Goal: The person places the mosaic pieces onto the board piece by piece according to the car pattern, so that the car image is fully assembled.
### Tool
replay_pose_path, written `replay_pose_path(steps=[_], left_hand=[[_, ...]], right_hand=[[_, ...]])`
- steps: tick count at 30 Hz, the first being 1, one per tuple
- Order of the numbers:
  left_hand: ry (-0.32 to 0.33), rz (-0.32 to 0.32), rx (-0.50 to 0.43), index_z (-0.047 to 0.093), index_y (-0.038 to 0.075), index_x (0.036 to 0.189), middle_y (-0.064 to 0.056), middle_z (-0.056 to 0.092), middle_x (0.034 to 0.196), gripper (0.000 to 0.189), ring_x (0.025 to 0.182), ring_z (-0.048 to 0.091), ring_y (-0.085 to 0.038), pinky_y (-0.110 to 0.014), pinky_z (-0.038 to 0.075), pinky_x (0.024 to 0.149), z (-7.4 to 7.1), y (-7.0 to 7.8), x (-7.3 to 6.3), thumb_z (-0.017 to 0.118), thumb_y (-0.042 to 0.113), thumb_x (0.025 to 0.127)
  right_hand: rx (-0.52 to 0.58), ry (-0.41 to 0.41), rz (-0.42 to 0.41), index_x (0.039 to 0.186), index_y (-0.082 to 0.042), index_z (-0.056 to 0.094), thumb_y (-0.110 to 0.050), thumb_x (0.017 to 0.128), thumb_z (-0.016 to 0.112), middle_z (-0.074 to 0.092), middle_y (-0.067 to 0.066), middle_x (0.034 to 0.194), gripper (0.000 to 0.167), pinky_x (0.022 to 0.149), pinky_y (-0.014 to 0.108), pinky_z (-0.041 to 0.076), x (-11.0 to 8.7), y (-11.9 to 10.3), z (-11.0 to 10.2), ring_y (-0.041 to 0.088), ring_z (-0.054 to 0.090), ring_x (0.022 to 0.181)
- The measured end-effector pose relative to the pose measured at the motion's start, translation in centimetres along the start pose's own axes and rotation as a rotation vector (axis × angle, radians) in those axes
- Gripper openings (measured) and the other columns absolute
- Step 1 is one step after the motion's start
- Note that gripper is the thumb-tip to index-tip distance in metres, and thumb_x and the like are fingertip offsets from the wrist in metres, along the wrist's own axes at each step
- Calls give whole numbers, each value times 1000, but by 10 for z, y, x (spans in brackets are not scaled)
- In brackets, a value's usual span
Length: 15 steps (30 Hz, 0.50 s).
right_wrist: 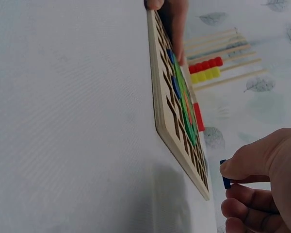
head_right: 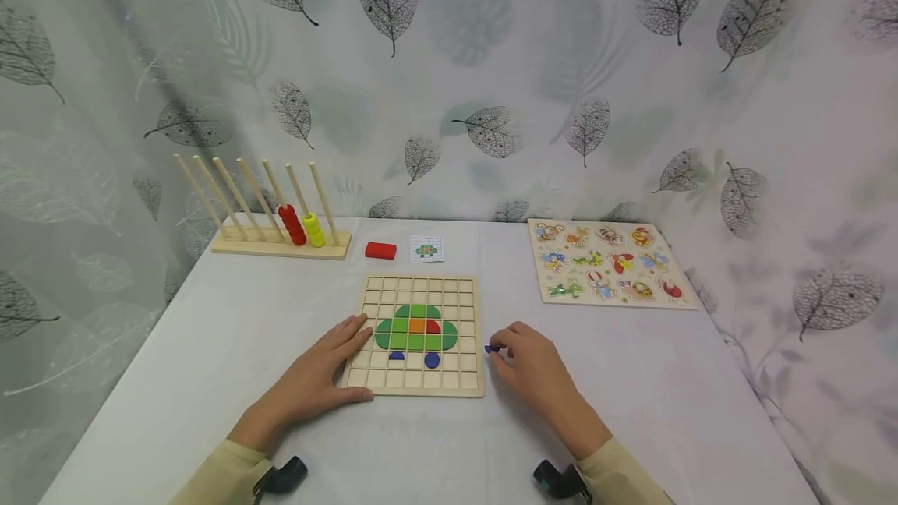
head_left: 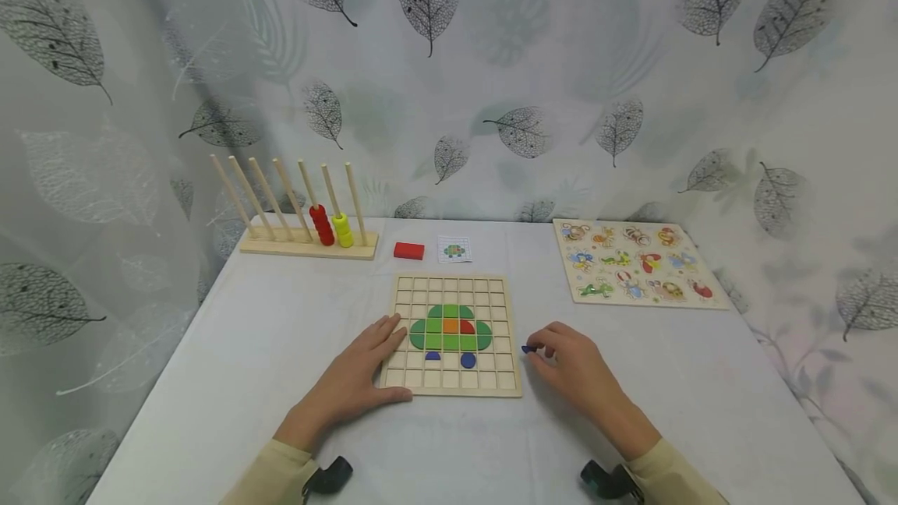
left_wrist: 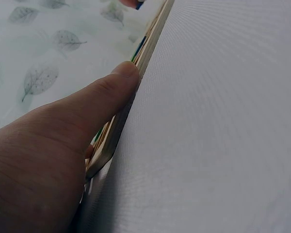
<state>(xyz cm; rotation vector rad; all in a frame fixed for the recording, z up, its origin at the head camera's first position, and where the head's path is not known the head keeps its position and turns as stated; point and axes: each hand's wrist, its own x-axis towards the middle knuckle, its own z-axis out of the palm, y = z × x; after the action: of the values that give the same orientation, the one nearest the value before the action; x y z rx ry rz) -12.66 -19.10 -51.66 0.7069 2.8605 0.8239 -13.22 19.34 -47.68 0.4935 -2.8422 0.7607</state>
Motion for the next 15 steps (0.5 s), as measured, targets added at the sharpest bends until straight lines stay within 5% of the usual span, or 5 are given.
replay_pose_path(steps=[15], left_hand=[[1, 5, -6, 43, 14, 168, -4, 26, 179, 108, 165, 20, -29, -58, 31, 126, 0, 0, 1, 80, 73, 85]], right_hand=[[28, -20, -52, 100, -19, 80, -8, 88, 90, 67, -11, 97, 19, 69, 28, 54, 12, -22, -2, 14, 62, 84]])
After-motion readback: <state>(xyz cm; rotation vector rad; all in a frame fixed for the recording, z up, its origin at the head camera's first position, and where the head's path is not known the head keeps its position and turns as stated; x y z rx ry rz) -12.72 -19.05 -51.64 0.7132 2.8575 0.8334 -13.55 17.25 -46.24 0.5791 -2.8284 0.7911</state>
